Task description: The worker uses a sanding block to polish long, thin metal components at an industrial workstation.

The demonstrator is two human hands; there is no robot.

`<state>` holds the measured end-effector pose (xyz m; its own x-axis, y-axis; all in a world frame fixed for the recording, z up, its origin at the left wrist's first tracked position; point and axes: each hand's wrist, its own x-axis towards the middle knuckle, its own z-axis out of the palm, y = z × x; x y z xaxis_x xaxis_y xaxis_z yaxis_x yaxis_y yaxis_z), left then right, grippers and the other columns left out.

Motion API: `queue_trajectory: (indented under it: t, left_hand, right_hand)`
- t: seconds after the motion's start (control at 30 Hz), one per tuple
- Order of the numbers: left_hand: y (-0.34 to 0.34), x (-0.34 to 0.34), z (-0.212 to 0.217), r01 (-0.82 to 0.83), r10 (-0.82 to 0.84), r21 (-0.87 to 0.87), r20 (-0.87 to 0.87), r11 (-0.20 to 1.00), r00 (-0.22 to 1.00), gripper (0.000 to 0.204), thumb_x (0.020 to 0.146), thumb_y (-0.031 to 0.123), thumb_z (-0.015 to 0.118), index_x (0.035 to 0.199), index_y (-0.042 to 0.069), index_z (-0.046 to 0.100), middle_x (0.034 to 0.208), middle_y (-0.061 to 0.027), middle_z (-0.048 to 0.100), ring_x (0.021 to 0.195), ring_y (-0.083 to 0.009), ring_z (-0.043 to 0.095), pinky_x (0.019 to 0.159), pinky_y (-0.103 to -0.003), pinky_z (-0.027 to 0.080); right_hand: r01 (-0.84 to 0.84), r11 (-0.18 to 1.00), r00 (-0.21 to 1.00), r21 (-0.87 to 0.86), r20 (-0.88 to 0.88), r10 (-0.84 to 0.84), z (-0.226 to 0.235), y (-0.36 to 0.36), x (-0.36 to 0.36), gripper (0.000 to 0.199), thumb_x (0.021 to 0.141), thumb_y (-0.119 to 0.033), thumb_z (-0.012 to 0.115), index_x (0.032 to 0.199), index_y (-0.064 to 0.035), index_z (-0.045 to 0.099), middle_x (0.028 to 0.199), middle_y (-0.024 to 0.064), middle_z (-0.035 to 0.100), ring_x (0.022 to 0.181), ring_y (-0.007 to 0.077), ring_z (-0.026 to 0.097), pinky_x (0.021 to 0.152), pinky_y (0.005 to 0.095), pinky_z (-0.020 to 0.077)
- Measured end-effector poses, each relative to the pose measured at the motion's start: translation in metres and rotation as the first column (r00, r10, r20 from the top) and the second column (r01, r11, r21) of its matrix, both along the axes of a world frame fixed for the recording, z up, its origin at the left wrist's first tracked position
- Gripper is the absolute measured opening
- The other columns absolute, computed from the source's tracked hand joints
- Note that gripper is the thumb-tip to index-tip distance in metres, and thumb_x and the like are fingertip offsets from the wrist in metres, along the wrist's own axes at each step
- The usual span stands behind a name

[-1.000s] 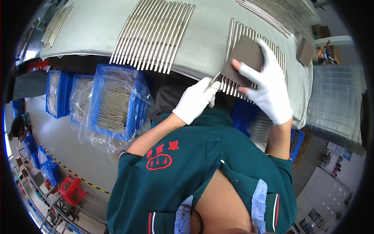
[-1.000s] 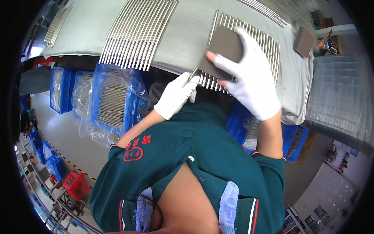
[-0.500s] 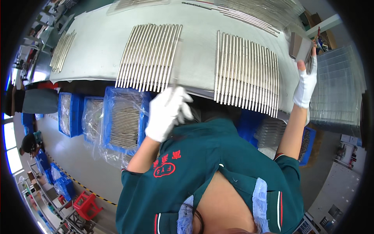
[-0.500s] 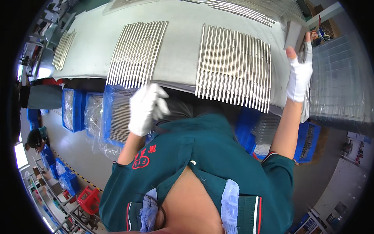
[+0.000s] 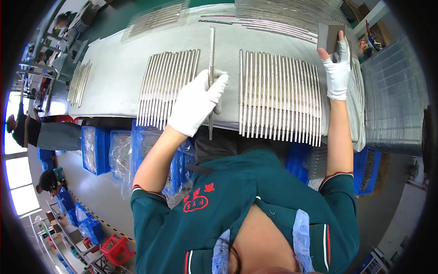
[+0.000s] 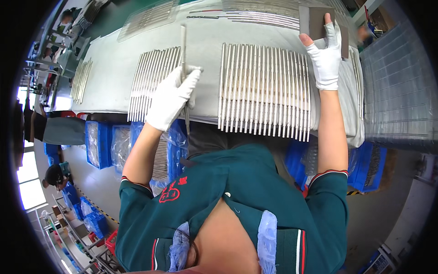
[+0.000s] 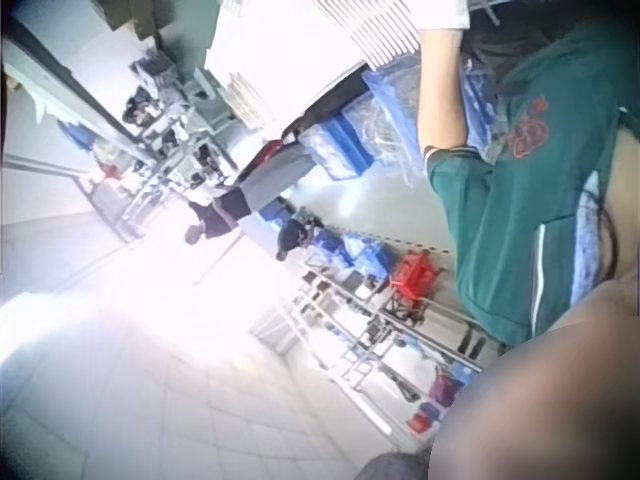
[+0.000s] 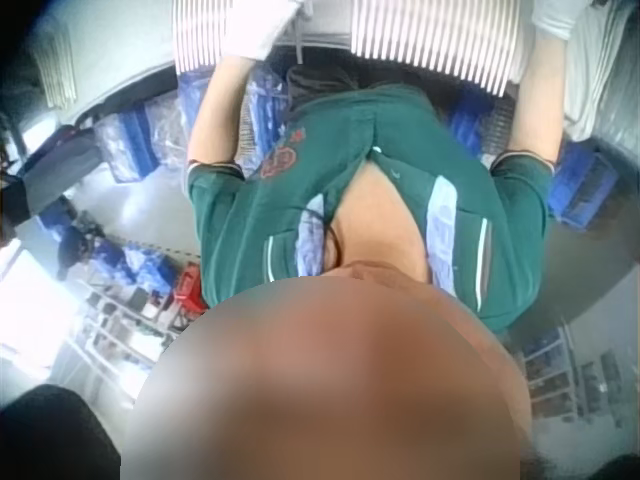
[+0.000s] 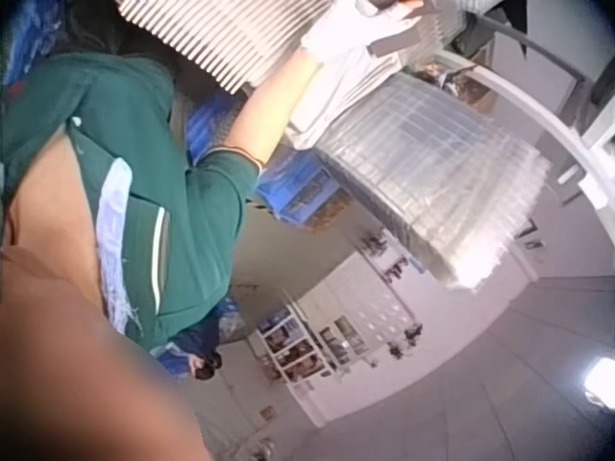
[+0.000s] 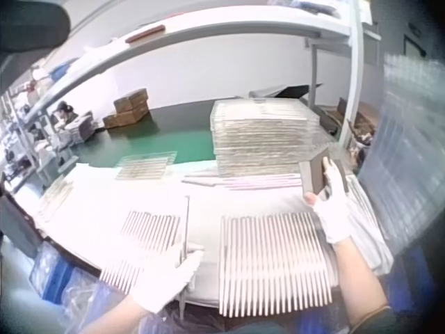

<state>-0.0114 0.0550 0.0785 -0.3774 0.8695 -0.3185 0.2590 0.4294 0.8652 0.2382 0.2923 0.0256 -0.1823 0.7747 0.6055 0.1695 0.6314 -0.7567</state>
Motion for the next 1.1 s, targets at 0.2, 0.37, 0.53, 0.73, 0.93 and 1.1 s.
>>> queue_trajectory:
  t: [0.2, 0.37, 0.53, 0.73, 0.93, 1.1]
  left_hand:
    - [0.024, 0.0, -0.027, 0.201, -0.29, -0.213, -0.603, 0.956, 0.743, 0.065, 0.095, 0.04, 0.054, 0.144, 0.0, 0.038, 0.084, -0.0249, 0.068, 0.075, -0.0343, 0.068, 0.073, -0.042, 0.053]
    - [0.034, 0.02, -0.024, 0.201, -0.41, -0.372, -0.662, 0.906, 0.628, 0.056, 0.1, 0.038, 0.043, 0.14, 0.0, 0.044, 0.082, -0.0261, 0.068, 0.075, -0.039, 0.068, 0.07, -0.047, 0.053]
    - [0.032, 0.021, -0.034, 0.311, -0.319, -0.163, -0.763, 0.936, 0.562, 0.05, 0.101, 0.037, 0.046, 0.137, 0.003, 0.05, 0.087, -0.02, 0.069, 0.077, -0.0371, 0.068, 0.072, -0.046, 0.053]
    - [-0.008, -0.082, -0.017, 0.079, 0.017, 0.068, -0.852, 0.995, 0.523, 0.049, 0.1, 0.041, 0.047, 0.129, 0.003, 0.058, 0.103, -0.0199, 0.068, 0.097, -0.0358, 0.064, 0.087, -0.044, 0.05]
    - [-0.039, -0.151, -0.058, -0.19, 0.121, 0.04, -0.89, 0.981, 0.439, 0.052, 0.096, 0.048, 0.052, 0.126, 0.007, 0.063, 0.12, -0.0177, 0.064, 0.113, -0.0339, 0.06, 0.097, -0.042, 0.047]
    - [-0.029, -0.133, -0.055, -0.221, 0.156, 0.06, -0.881, 0.973, 0.447, 0.051, 0.095, 0.049, 0.054, 0.125, 0.01, 0.065, 0.126, -0.0162, 0.062, 0.116, -0.0344, 0.058, 0.098, -0.043, 0.047]
  right_hand:
    - [-0.049, 0.999, 0.999, -0.013, -0.013, 0.049, -0.003, -0.001, -0.001, 0.084, 0.075, -0.034, 0.085, 0.147, -0.0151, 0.046, 0.139, 0.0132, 0.049, 0.128, 0.0251, 0.049, 0.108, 0.0353, 0.0384]
    - [-0.032, 0.998, 0.997, 0.052, 0.069, 0.028, -0.004, -0.012, -0.009, 0.087, 0.072, -0.037, 0.087, 0.146, -0.017, 0.046, 0.143, 0.0157, 0.047, 0.13, 0.0281, 0.048, 0.109, 0.0367, 0.0384]
    - [-0.038, 0.997, 0.983, 0.064, 0.183, 0.026, -0.005, -0.016, -0.014, 0.09, 0.07, -0.044, 0.086, 0.147, -0.0201, 0.046, 0.146, 0.0182, 0.043, 0.13, 0.0313, 0.049, 0.108, 0.0393, 0.0402]
    - [-0.03, 0.998, 0.978, 0.058, 0.208, 0.017, -0.01, -0.018, -0.009, 0.091, 0.07, -0.044, 0.085, 0.148, -0.0204, 0.044, 0.147, 0.018, 0.043, 0.131, 0.0304, 0.048, 0.109, 0.0391, 0.0399]
    - [-0.038, 0.996, 0.988, 0.082, 0.151, 0.025, -0.009, -0.016, -0.016, 0.092, 0.071, -0.046, 0.085, 0.147, -0.0163, 0.044, 0.143, 0.0157, 0.047, 0.13, 0.0294, 0.049, 0.109, 0.0383, 0.0388]
    - [-0.035, 0.999, 0.991, -0.011, 0.128, 0.036, -0.016, -0.01, -0.015, 0.091, 0.071, -0.046, 0.084, 0.147, -0.0158, 0.044, 0.143, 0.0153, 0.048, 0.13, 0.0286, 0.049, 0.109, 0.0386, 0.0387]
